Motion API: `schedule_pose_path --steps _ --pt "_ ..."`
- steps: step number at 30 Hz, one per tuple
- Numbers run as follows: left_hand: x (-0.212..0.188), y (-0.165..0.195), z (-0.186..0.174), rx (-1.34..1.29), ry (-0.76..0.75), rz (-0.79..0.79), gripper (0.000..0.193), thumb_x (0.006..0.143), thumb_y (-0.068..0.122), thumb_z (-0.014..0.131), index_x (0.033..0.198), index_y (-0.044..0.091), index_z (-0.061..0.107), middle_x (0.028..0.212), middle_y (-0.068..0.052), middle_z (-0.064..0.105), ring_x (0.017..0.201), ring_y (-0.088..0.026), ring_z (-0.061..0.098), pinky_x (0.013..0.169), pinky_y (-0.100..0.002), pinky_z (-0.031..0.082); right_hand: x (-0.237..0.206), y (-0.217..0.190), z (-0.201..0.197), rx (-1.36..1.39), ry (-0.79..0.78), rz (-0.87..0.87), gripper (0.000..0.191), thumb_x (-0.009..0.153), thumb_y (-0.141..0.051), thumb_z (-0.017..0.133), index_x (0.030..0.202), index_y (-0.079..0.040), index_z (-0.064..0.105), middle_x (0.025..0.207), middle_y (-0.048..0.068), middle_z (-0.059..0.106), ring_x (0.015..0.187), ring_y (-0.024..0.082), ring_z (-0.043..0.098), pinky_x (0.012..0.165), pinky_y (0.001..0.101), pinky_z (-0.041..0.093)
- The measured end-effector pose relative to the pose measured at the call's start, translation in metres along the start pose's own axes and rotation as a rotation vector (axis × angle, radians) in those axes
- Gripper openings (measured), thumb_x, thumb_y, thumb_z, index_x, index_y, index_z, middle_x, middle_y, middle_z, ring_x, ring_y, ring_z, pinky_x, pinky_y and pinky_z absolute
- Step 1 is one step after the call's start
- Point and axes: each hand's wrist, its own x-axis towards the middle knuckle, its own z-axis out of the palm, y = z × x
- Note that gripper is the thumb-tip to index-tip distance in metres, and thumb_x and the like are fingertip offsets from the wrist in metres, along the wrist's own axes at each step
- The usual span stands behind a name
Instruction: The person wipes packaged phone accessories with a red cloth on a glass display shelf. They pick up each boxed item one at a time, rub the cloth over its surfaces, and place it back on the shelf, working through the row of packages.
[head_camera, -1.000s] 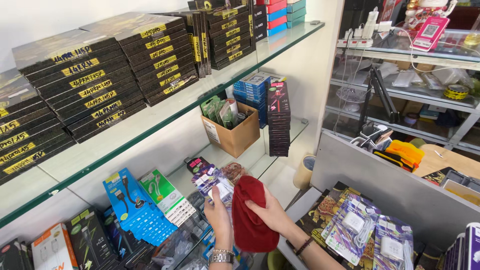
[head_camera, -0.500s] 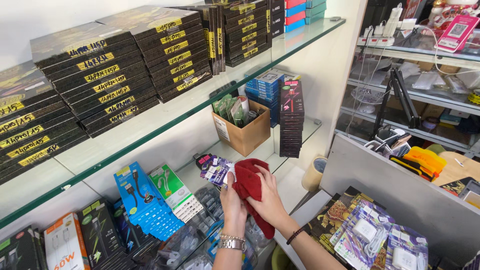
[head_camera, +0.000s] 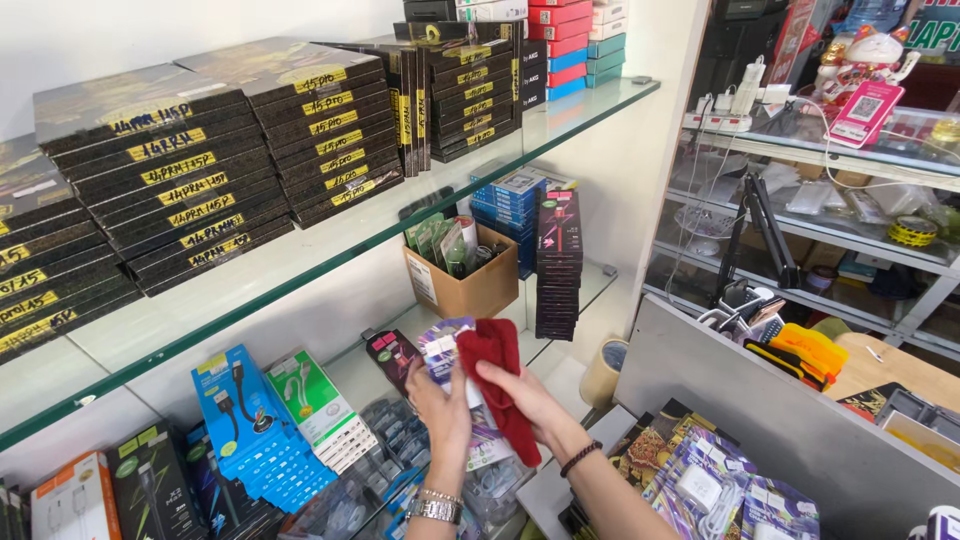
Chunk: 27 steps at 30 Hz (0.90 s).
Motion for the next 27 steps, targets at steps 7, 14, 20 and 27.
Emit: schedule_pose_path --steps 7,14,20,27 --pt "0.008 0.001 -0.011 -0.783 -0.175 -0.413 0.07 0.094 0.033 0.067 0.148 0.004 0.034 0.144 -0.01 0.054 0.13 -0.017 0.053 0.106 -0.032 0.041 -0.004 -0.005 0.001 -0.204 0.11 -0.131 0.045 0.087 -0.038 0.074 0.119 -0.005 0.07 0.087 0.0 0.069 0.071 0.008 0.062 0.063 0.0285 0.051" --pt "0.009 0.013 0.007 -0.69 -0.156 -0.354 0.097 0.078 0.014 0.079 0.154 0.005 0.019 0.136 -0.019 0.06 0.119 -0.028 0.065 0.098 -0.037 0.052 0.014 0.012 -0.024 -0.544 0.548 -0.423 0.04 0.092 -0.037 0.07 0.111 -0.003 0.074 0.089 0.009 0.079 0.081 0.018 0.073 0.078 0.0344 0.055" --pt "0.069 -0.005 0.032 -0.151 -0.024 -0.272 0.105 0.078 0.028 0.084 0.159 0.003 0.021 0.139 -0.029 0.058 0.125 -0.036 0.063 0.106 -0.037 0.047 0.017 0.02 -0.049 -0.362 0.654 -0.591 0.039 0.095 -0.028 0.07 0.124 -0.002 0.065 0.112 0.007 0.073 0.1 0.017 0.067 0.088 0.0336 0.051" --pt "0.095 -0.033 0.014 0.418 -0.075 0.092 0.072 0.094 0.028 0.066 0.156 0.013 0.032 0.158 -0.026 0.038 0.145 -0.045 0.033 0.118 -0.054 0.025 0.036 0.004 -0.015 -0.738 0.227 -0.369 0.059 0.078 -0.024 0.074 0.134 -0.013 0.058 0.1 0.013 0.078 0.086 0.03 0.074 0.079 0.0405 0.059"
